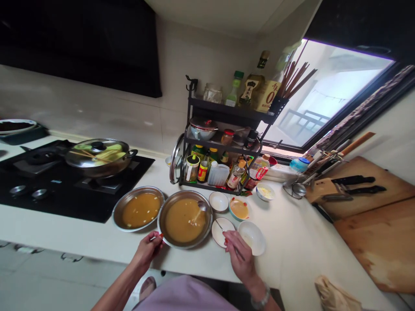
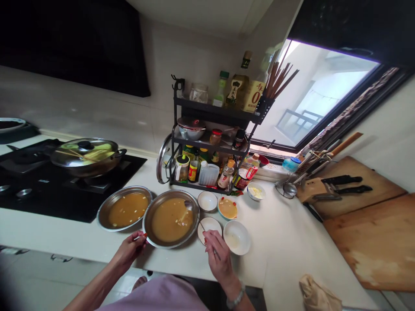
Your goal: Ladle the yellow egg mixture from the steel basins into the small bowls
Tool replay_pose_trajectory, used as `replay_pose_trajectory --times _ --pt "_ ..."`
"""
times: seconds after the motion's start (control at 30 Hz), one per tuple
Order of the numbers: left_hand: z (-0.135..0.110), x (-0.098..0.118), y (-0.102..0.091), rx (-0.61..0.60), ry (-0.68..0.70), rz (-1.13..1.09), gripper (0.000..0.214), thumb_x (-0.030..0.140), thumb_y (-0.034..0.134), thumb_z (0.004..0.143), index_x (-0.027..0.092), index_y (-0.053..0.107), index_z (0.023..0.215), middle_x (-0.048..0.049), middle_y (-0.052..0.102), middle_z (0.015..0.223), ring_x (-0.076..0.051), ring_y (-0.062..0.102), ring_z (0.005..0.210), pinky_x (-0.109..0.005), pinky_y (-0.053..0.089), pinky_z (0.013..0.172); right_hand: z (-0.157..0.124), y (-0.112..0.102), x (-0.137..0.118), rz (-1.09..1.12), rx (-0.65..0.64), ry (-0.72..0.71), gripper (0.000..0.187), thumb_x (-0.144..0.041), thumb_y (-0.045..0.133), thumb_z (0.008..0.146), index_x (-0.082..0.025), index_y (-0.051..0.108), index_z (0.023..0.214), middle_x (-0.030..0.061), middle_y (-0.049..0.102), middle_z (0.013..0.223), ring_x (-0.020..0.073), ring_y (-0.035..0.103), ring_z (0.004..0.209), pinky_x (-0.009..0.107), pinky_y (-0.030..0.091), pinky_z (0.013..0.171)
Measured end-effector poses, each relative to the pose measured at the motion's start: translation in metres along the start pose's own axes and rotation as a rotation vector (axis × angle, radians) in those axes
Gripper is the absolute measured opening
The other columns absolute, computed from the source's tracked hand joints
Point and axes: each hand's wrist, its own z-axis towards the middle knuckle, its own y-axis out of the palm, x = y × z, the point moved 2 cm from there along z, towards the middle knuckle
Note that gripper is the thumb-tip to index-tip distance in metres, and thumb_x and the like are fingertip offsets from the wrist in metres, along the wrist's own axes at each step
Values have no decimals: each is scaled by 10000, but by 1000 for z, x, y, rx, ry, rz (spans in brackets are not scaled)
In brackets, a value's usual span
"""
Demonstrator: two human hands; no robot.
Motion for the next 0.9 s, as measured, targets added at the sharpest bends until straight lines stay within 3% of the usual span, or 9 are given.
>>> replay_pose_trajectory --times 0.1,0.27,0.37,0.53,0.73,0.9 --pt "0 0 -1 -6 -8 -2 444 333 827 429 194 488 682 56 577 483 -69 475 421 -162 322 432 0 -17 5 -82 47 -75 279 -197 495 914 -233 691 1110 108 685 997 182 661 774 269 567 579" --pt "1 1 -1 -15 -22 -12 477 317 840 397 196 475 680 71 569 481 -58 466 427 -157 335 438 3 -61 33 -208 339 117 224 -266 511 915 -199 653 1075 48 643 839 141 611 613 268 548 543" --pt "0 1 -1 -15 -30 -13 484 306 842 389 195 476 685 71 574 485 -61 479 438 -156 349 447 -2 -78 51 -253 390 205 235 -329 523 893 -181 657 1018 43 643 803 143 609 583 265 539 504" --pt "1 0 -3 -8 -40 -25 472 280 839 393 195 482 690 75 571 488 -60 477 429 -157 342 437 -9 -79 67 -164 425 376 320 -439 605 802 -164 678 947 37 661 696 158 605 526 272 519 452" --pt "5 -3 -5 -9 -31 -26 467 281 844 404 195 488 694 68 579 498 -62 476 430 -160 337 436 -4 -86 73 54 762 593 352 -433 699 705 -123 661 870 12 648 562 137 568 463 267 514 478" --pt "4 -2 -4 0 -36 -26 457 285 842 412 193 488 687 62 582 498 -63 481 439 -158 337 445 2 -98 74 204 877 634 368 -405 760 631 -110 659 827 20 651 530 134 582 483 230 484 464"
